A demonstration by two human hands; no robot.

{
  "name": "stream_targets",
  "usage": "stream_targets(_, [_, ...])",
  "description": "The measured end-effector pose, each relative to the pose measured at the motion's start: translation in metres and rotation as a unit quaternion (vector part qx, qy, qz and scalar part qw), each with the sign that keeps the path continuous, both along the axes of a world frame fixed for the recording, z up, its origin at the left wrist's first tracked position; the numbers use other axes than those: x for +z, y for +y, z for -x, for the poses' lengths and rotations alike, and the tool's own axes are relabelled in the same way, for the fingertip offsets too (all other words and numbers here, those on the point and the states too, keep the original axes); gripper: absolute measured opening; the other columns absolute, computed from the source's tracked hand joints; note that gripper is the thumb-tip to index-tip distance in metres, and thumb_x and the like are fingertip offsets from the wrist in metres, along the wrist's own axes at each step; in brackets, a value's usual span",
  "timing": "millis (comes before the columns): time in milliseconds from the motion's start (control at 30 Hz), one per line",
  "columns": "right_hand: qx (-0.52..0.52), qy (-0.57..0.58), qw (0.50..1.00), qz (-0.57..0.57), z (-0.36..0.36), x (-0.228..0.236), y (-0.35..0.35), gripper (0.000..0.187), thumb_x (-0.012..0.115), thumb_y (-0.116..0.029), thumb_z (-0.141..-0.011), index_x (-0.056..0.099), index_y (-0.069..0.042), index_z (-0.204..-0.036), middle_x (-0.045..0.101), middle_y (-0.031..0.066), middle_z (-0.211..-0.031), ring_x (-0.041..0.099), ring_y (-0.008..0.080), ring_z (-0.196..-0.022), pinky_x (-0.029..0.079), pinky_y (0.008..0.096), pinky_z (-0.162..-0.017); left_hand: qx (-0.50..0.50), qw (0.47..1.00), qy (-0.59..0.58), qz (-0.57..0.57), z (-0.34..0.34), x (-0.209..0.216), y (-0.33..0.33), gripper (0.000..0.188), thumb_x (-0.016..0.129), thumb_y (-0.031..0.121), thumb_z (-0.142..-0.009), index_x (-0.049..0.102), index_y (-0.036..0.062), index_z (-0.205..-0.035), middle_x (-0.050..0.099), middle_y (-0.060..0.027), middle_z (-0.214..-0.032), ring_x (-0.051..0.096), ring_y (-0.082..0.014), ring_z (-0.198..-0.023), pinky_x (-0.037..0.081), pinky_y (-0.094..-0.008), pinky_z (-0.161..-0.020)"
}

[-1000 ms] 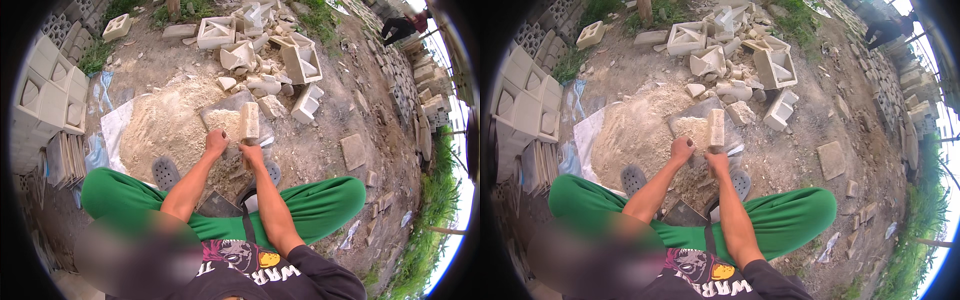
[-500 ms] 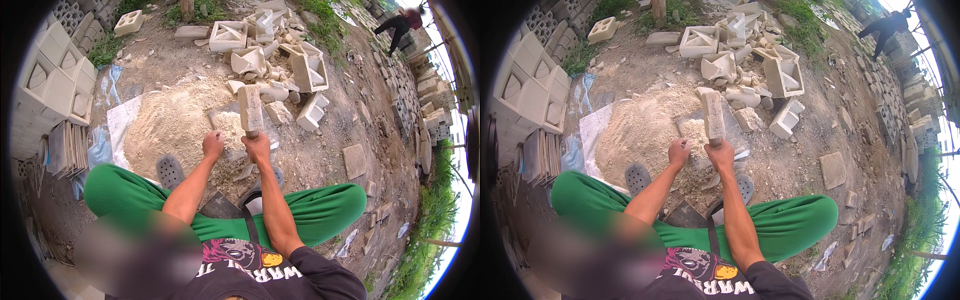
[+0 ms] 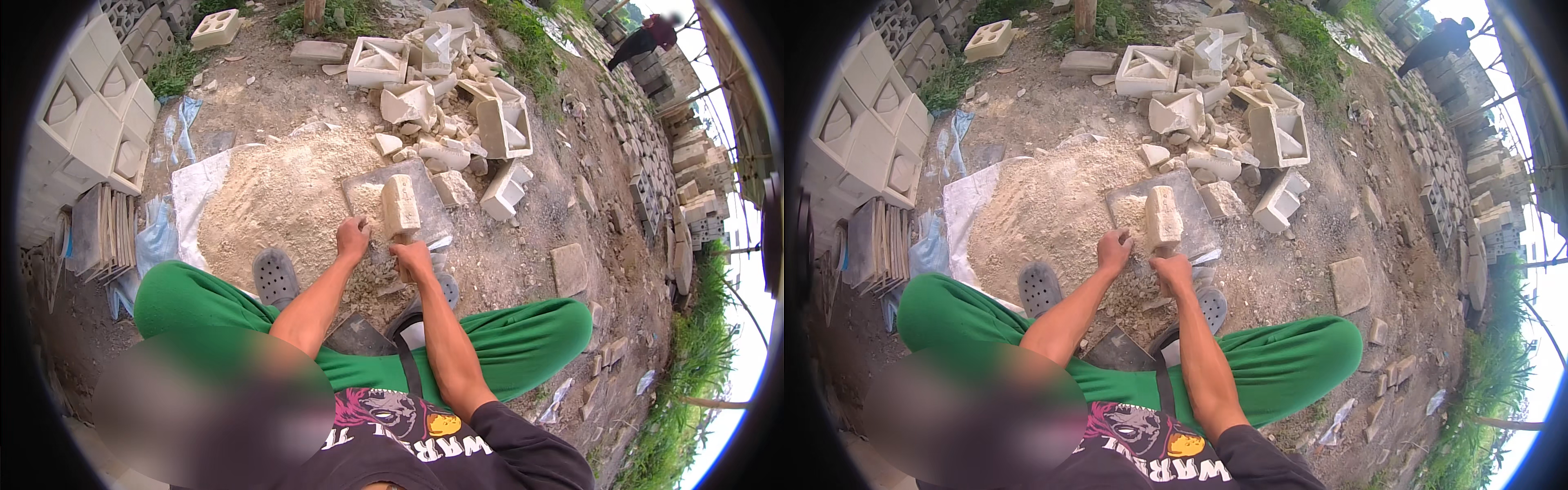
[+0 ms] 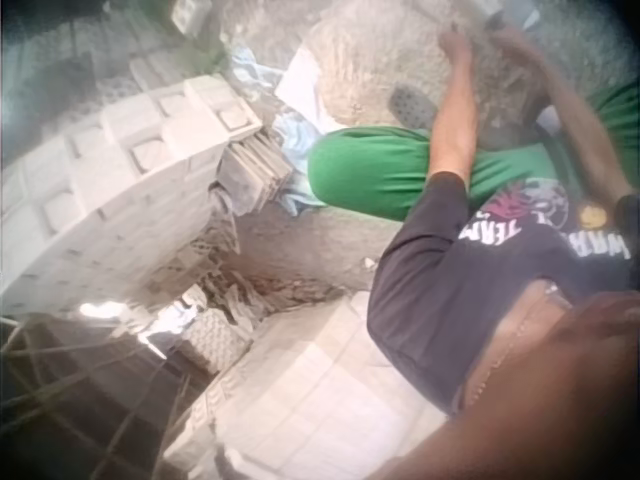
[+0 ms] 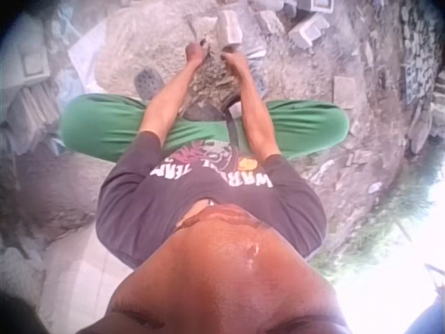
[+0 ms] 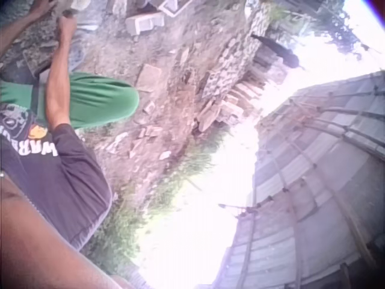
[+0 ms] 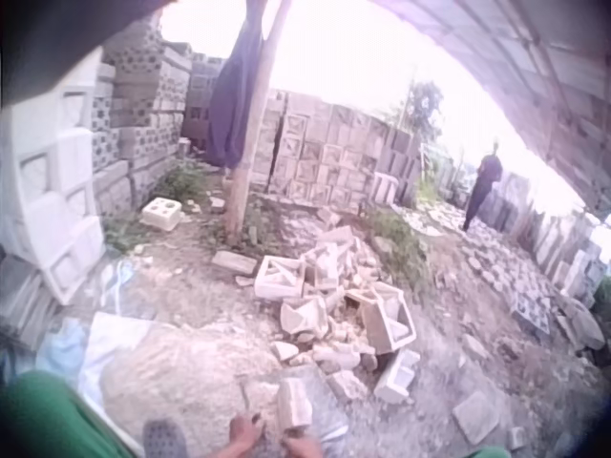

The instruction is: The person sits on the ground and uses a stone block as a hammer to strike another block, chipping away pieces to shape it. The person then picks up a different stone block and uses it to scrape and smooth the surface of a third block resting on the ground.

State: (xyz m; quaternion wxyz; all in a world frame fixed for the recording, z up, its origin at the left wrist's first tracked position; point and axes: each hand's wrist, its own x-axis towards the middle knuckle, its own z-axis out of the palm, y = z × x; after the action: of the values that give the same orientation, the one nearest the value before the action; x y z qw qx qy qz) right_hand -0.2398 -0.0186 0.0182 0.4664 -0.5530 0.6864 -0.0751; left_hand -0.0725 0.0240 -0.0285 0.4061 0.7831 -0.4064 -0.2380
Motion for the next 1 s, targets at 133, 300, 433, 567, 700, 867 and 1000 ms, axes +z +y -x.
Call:
stream_targets(133, [-0.013, 0.019, 0.999, -0.040, 0.008, 0.035, -0.001, 0.039, 0.078, -0.029, -0.067, 0.071, 0.008, -0.076, 0.070, 0.0177, -0.070, 0.071, 0.0253, -0.064, 0.055, 0.0371, -0.064, 0.023, 0.999, 0.002, -0.045, 0.001, 0.009, -0.003, 0.025, 0.068, 0.016, -0.082, 0.071, 0.0041, -0.104, 0.064, -0.0186, -0.097, 0.063, -0.0363, -0.092, 0.051, -0.0442, -0.083])
stream_targets(300, [-0.082, -0.057, 0.995, -0.029, 0.013, 0.052, -0.005, 0.032, 0.076, -0.023, -0.070, 0.067, 0.007, -0.068, 0.065, 0.0124, -0.061, 0.064, 0.0215, -0.052, 0.051, 0.0363, -0.051, 0.080, 0.994, -0.069, -0.013, -0.004, 0.003, -0.020, 0.026, 0.064, 0.015, -0.085, 0.071, 0.0069, -0.108, 0.062, -0.0198, -0.102, 0.063, -0.0371, -0.093, 0.052, -0.0447, -0.083])
stream_targets(433, [-0.064, -0.057, 0.995, -0.045, 0.010, 0.049, -0.005, 0.025, 0.073, -0.019, -0.069, 0.065, 0.005, -0.072, 0.064, 0.0117, -0.062, 0.064, 0.0208, -0.050, 0.051, 0.0337, -0.046, -0.002, 0.996, -0.074, -0.042, -0.012, -0.006, -0.034, 0.024, 0.068, 0.020, -0.084, 0.074, 0.0059, -0.102, 0.067, -0.0170, -0.096, 0.063, -0.0338, -0.098, 0.051, -0.0421, -0.086])
stream_targets(567, [-0.045, -0.055, 0.996, -0.058, 0.009, 0.043, -0.008, 0.025, 0.072, -0.019, -0.070, 0.065, 0.005, -0.072, 0.064, 0.0124, -0.062, 0.064, 0.0205, -0.050, 0.051, 0.0342, -0.047, -0.084, 0.994, -0.062, -0.025, 0.002, 0.003, -0.045, 0.019, 0.069, 0.020, -0.083, 0.076, 0.0053, -0.093, 0.069, -0.0180, -0.097, 0.064, -0.0338, -0.095, 0.051, -0.0422, -0.086])
stream_targets(700, [0.024, -0.029, 0.999, 0.033, -0.010, 0.060, -0.006, 0.024, 0.072, -0.019, -0.073, 0.066, 0.004, -0.075, 0.064, 0.0100, -0.060, 0.063, 0.0178, -0.050, 0.052, 0.0343, -0.051, -0.008, 0.999, 0.029, 0.032, 0.000, 0.003, -0.040, 0.019, 0.066, 0.014, -0.085, 0.073, 0.0075, -0.101, 0.065, -0.0178, -0.099, 0.064, -0.0356, -0.091, 0.051, -0.0431, -0.084])
stream_targets(867, [0.045, -0.056, 0.985, 0.156, -0.031, 0.070, -0.001, 0.027, 0.071, -0.021, -0.075, 0.067, 0.006, -0.079, 0.064, 0.0118, -0.059, 0.065, 0.0212, -0.053, 0.052, 0.0365, -0.054, 0.072, 0.997, 0.013, 0.036, -0.011, 0.000, -0.024, 0.021, 0.063, 0.012, -0.087, 0.071, 0.0073, -0.105, 0.064, -0.0156, -0.100, 0.064, -0.0332, -0.091, 0.051, -0.0420, -0.082])
stream_targets(1000, [0.093, 0.012, 0.980, 0.174, -0.029, 0.021, 0.014, 0.028, 0.070, -0.024, -0.072, 0.070, 0.003, -0.082, 0.068, 0.0180, -0.066, 0.069, 0.0286, -0.061, 0.052, 0.0387, -0.057, 0.103, 0.995, -0.001, -0.002, -0.011, -0.004, -0.015, 0.021, 0.061, 0.012, -0.087, 0.071, 0.0063, -0.104, 0.062, -0.0144, -0.099, 0.063, -0.0326, -0.092, 0.051, -0.0409, -0.083])
